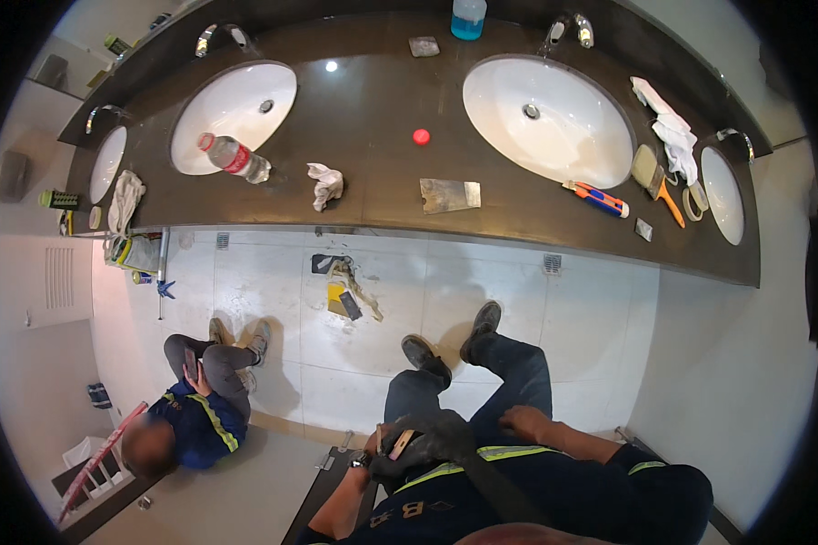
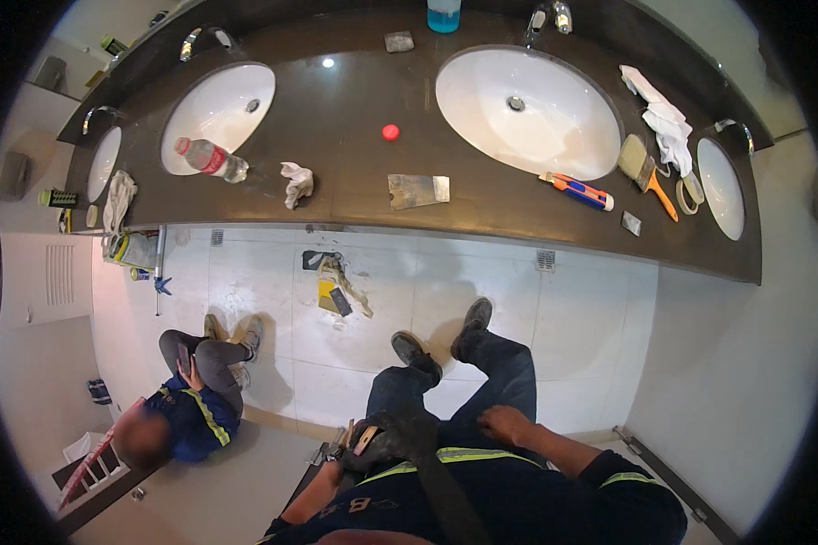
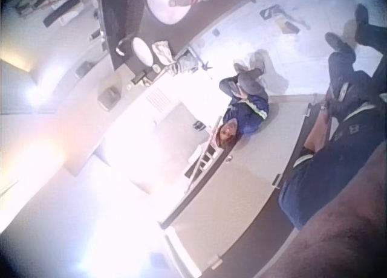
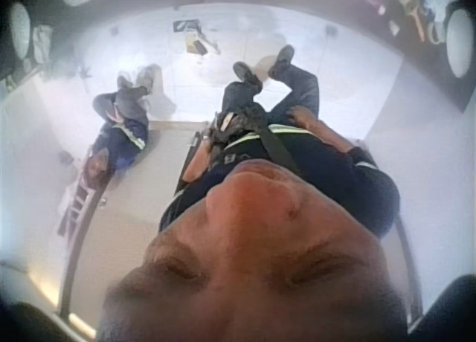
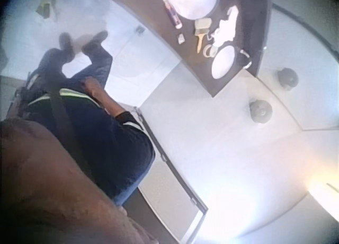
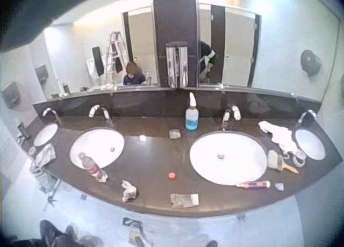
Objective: The person cleans a bathroom countertop using a cloth and a scraper. They wipe the surface, scrape off residue, and wipe again, repeating the process across different sections of the countertop.
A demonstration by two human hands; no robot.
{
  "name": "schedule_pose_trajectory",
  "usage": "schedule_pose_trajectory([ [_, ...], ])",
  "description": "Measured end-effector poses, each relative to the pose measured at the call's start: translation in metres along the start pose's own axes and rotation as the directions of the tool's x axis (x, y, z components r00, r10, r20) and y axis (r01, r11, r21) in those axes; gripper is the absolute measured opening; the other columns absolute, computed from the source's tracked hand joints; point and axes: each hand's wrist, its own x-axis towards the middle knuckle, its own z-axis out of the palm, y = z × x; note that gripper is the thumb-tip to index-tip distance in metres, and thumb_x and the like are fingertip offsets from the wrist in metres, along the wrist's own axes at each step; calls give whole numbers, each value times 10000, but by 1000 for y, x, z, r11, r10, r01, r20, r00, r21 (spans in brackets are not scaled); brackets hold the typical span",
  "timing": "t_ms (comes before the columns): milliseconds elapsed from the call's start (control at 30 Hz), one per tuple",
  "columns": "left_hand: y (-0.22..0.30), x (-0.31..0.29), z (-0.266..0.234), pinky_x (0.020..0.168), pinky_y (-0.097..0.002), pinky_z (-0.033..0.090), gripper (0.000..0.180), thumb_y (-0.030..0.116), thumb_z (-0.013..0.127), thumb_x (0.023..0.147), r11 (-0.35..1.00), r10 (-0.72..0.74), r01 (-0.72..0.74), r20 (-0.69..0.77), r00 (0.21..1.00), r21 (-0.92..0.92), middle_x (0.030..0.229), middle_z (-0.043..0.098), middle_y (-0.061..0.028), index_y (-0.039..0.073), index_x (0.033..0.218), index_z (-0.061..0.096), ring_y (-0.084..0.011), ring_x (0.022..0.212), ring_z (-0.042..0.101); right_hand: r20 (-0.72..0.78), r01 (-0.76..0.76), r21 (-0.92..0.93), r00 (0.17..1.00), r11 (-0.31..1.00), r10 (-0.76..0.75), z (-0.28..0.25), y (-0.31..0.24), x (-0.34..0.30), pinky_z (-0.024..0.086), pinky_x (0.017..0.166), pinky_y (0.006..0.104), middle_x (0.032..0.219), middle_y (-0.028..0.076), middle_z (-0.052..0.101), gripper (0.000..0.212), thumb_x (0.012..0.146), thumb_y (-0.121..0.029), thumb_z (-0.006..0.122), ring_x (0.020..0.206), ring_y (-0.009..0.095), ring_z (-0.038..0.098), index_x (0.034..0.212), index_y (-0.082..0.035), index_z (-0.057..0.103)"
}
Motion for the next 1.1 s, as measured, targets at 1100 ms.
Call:
schedule_pose_trajectory([
  [1100, 501, 182, -157, 886, -320, 521, 463, 383, 762, 928, 25, 965, -174, 22, 260, 984, 1035, 739, -124, -16, 1159, 720, -167, 966, 670, -813, -120, -499, 409, 858, -415, -438, 65, 180, 374, 1163, 354, 1400, 153, 632, 496, 1135, -394, 426, 1343, 251, 553, 1416, -21, 593],
])
